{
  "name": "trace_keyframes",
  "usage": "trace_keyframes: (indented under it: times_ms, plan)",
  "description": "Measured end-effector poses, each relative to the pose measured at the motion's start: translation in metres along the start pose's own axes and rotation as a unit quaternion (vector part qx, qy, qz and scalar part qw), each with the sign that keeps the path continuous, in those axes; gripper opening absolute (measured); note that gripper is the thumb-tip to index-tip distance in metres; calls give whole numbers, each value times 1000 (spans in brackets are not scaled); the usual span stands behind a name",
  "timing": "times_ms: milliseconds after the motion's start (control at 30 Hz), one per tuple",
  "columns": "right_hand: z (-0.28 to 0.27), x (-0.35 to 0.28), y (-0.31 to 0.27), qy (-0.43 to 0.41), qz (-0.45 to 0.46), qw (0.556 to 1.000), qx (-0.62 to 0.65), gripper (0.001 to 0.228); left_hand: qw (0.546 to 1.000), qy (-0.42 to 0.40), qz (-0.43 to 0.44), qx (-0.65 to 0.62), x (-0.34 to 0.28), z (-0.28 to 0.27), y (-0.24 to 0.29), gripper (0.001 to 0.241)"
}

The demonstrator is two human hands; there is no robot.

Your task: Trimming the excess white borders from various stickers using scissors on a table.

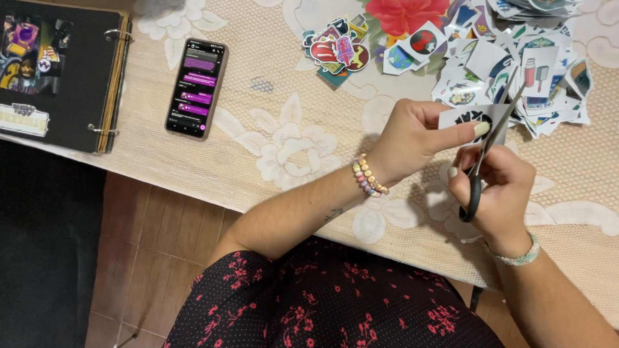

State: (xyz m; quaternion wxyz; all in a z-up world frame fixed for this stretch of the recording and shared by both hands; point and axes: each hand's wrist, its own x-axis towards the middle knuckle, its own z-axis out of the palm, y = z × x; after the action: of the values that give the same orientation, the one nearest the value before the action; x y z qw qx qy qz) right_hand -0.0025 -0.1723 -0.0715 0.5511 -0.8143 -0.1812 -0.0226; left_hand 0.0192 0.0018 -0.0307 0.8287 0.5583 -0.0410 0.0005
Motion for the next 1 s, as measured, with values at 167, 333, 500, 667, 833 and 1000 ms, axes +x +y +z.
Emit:
trace_keyframes:
  times_ms: [167,333,500,667,833,1000]
  plan:
    - [2,0,3,-10,18,1000,8,8,999,14,-4,29,2,-5,-4,46]
    - [4,-1,6,-24,46,999,10,8,1000,13,-17,14,4,-10,-9,45]
    - [6,-2,8,-35,62,997,13,7,1000,4,-4,19,4,-18,-19,37]
    - [5,-3,11,-45,62,997,3,7,1000,6,-5,7,5,-21,-30,33]
    - [4,-5,17,-48,79,996,2,8,1000,-2,-11,-20,7,-22,-30,36]
    - [2,-5,19,-50,86,995,5,8,998,-27,8,-61,7,-26,-40,28]
